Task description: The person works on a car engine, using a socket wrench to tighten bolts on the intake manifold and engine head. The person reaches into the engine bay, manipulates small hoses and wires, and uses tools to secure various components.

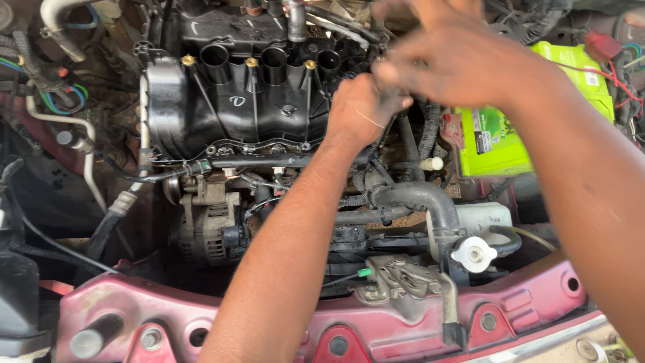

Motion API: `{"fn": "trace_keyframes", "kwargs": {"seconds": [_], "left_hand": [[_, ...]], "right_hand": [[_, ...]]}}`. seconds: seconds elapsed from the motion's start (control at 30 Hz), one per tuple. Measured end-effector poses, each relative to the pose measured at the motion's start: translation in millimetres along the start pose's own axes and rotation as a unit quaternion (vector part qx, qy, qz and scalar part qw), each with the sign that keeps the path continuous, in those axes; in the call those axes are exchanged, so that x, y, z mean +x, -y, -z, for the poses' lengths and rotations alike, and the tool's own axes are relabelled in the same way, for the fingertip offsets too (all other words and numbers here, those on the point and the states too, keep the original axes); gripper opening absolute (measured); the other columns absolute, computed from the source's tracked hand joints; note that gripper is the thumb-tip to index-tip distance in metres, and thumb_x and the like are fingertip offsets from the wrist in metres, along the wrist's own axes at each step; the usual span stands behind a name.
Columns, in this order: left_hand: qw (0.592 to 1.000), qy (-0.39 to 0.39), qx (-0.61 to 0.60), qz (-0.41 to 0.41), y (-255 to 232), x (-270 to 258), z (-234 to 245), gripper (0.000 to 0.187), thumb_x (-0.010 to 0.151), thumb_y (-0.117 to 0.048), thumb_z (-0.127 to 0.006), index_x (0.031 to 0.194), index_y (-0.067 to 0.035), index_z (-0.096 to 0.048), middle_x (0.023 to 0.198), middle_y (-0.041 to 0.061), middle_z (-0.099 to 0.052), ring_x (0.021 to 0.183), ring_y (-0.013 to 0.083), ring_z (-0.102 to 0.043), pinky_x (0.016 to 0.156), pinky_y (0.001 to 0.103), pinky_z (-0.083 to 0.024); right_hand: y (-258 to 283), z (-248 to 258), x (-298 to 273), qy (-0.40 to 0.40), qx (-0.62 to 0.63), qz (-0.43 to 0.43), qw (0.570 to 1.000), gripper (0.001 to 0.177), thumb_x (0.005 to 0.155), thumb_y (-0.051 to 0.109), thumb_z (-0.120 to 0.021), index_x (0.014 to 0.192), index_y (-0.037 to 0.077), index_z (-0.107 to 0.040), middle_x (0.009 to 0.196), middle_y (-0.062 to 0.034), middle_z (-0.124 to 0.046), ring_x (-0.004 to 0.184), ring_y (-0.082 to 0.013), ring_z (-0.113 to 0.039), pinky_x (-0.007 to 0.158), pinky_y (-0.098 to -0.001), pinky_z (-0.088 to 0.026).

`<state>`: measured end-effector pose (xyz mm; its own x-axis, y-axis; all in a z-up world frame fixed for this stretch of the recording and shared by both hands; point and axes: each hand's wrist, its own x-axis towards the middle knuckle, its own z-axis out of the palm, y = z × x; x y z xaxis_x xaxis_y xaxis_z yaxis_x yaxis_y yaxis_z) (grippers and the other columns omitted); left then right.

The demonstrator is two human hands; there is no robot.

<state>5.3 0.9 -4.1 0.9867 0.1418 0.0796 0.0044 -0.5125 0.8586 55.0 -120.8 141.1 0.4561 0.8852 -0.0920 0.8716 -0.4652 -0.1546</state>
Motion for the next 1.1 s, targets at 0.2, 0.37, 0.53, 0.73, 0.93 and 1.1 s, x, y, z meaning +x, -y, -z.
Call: {"fn": "trace_keyframes", "kwargs": {"seconds": [0.2,0.37,0.53,0.73,0.93,1.1], "left_hand": [[0.999,-0.008,-0.035,0.009,-1.0,-2.3,1.2,0.025,0.082,-0.038,-0.079,0.102,-0.024,-0.08,0.087,0.004,-0.079,0.084,0.0232,-0.075,0.081,0.041,-0.056],[1.0,0.009,-0.023,0.003,0.4,-1.8,2.9,0.026,0.082,-0.039,-0.08,0.103,-0.023,-0.08,0.086,0.004,-0.08,0.082,0.0227,-0.076,0.081,0.04,-0.058],[0.999,0.002,-0.029,0.016,-2.5,-1.6,2.1,0.026,0.081,-0.039,-0.08,0.101,-0.023,-0.081,0.086,0.004,-0.079,0.083,0.0223,-0.076,0.08,0.04,-0.057],[1.0,0.009,-0.016,-0.002,-1.2,-1.4,3.6,0.028,0.081,-0.037,-0.081,0.103,-0.02,-0.08,0.087,0.007,-0.078,0.082,0.0256,-0.075,0.079,0.041,-0.056],[0.998,0.042,0.025,0.03,-1.2,0.2,4.7,0.03,0.091,-0.042,-0.08,0.098,-0.013,-0.08,0.087,0.01,-0.079,0.084,0.0257,-0.076,0.084,0.037,-0.059],[1.0,0.006,-0.027,0.001,-4.5,-4.9,10.8,0.024,0.079,-0.036,-0.082,0.099,-0.022,-0.081,0.085,0.006,-0.078,0.081,0.0245,-0.075,0.078,0.04,-0.055]], "right_hand": [[-45.4,-11.0,-29.0,-0.1,-0.275,-0.032,0.956,0.049,0.105,0.061,-0.047,0.114,0.025,-0.08,0.15,-0.0145,-0.049,0.134,-0.0422,-0.045,0.102,-0.0603,-0.032],[-55.9,-21.0,8.9,0.026,-0.019,-0.204,0.979,0.061,0.111,0.065,-0.032,0.118,0.015,-0.067,0.118,-0.0232,-0.064,0.122,-0.0412,-0.051,0.112,-0.0569,-0.035],[-27.7,-10.0,-33.0,-0.085,-0.037,0.047,0.995,0.06,0.105,0.063,-0.039,0.092,0.016,-0.075,0.151,-0.018,-0.054,0.139,-0.0431,-0.041,0.109,-0.0634,-0.027],[-40.4,-9.6,-1.9,-0.031,-0.005,-0.229,0.973,0.061,0.105,0.068,-0.036,0.125,0.019,-0.067,0.153,-0.018,-0.04,0.144,-0.0419,-0.028,0.117,-0.0652,-0.018],[-29.2,-28.0,-22.5,-0.051,0.064,-0.004,0.997,0.071,0.105,0.064,-0.036,0.077,0.012,-0.075,0.16,-0.0059,-0.043,0.154,-0.0366,-0.016,0.117,-0.0703,-0.012],[-29.4,-10.9,-35.7,-0.062,-0.085,-0.137,0.985,0.073,0.105,0.065,-0.038,0.079,0.014,-0.082,0.163,-0.0015,-0.045,0.146,-0.0381,-0.022,0.116,-0.0666,-0.021]]}}
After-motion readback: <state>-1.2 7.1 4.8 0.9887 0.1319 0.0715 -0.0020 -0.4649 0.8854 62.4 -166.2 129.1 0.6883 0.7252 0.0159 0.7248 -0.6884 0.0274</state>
